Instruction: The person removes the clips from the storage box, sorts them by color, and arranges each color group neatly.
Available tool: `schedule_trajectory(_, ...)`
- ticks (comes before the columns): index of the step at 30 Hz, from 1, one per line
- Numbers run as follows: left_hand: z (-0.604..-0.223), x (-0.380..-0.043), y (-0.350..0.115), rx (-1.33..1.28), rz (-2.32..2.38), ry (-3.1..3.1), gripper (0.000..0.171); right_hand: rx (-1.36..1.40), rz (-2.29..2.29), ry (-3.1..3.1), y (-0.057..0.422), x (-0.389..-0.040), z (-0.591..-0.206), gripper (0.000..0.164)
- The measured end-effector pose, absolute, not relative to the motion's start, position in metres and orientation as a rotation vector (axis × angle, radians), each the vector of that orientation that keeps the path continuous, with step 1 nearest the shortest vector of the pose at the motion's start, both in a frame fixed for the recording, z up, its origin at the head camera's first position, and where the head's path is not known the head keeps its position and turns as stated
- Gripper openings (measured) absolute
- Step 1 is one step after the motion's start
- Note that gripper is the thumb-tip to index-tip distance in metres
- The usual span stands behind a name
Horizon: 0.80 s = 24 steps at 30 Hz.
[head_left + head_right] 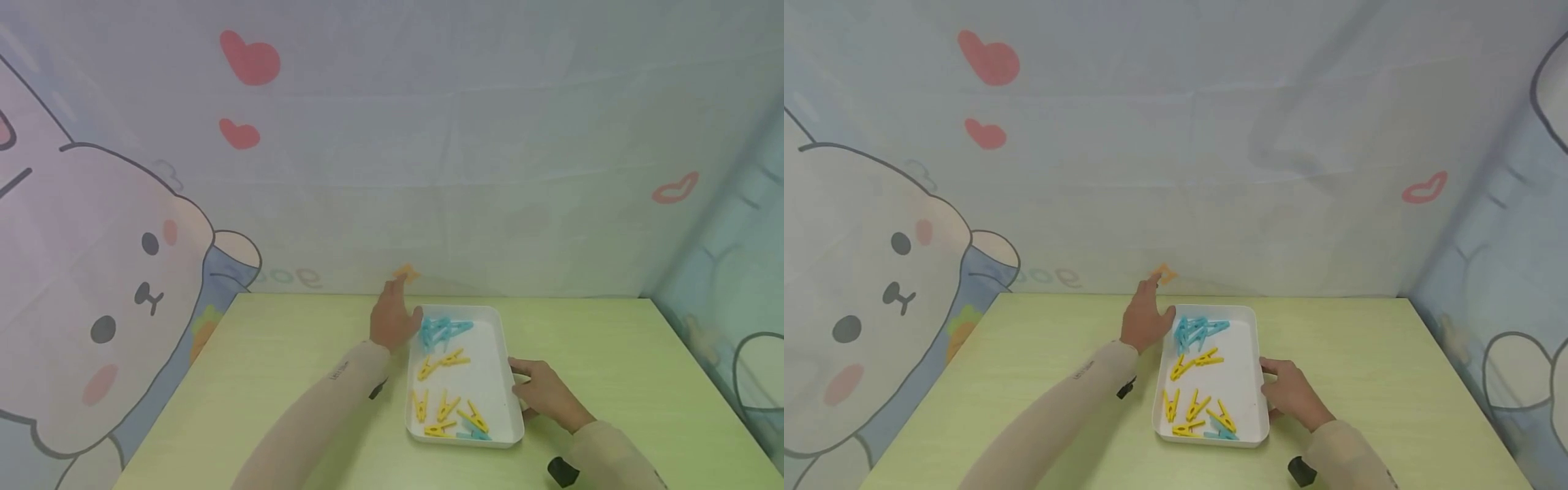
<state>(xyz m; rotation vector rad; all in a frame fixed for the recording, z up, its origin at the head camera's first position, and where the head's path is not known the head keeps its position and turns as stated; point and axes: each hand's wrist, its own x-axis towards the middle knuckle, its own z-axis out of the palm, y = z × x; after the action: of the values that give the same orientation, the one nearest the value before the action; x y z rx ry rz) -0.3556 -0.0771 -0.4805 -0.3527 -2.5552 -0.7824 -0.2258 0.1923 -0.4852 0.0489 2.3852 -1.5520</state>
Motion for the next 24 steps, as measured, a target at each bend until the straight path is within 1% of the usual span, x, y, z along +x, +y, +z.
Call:
schedule_trajectory(3,-0.475,-0.352,-0.064,-0.424,-0.748,-2.511,0.068,0.045,-1.552,2.389,0.192,-0.224,-0.485,0.056)
schedule_trajectory(6,-0.471,-0.347,-0.053,-0.483,-0.694,-2.530,0.067,0.028,-1.578,2.376,0.193,-0.221,-0.484,0.056)
schedule_trajectory(14,-0.472,-0.344,-0.033,-0.662,-0.540,-2.807,0.055,0.040,-1.577,2.382,0.193,-0.220,-0.485,0.056)
schedule_trajectory(18,-0.471,-0.341,-0.027,-0.721,-0.335,-2.974,0.047,0.046,-1.583,2.380,0.193,-0.221,-0.487,0.057)
schedule_trajectory(24,-0.468,-0.336,-0.021,-0.773,-0.094,-3.039,0.037,0.040,-1.554,2.393,0.194,-0.221,-0.489,0.057)
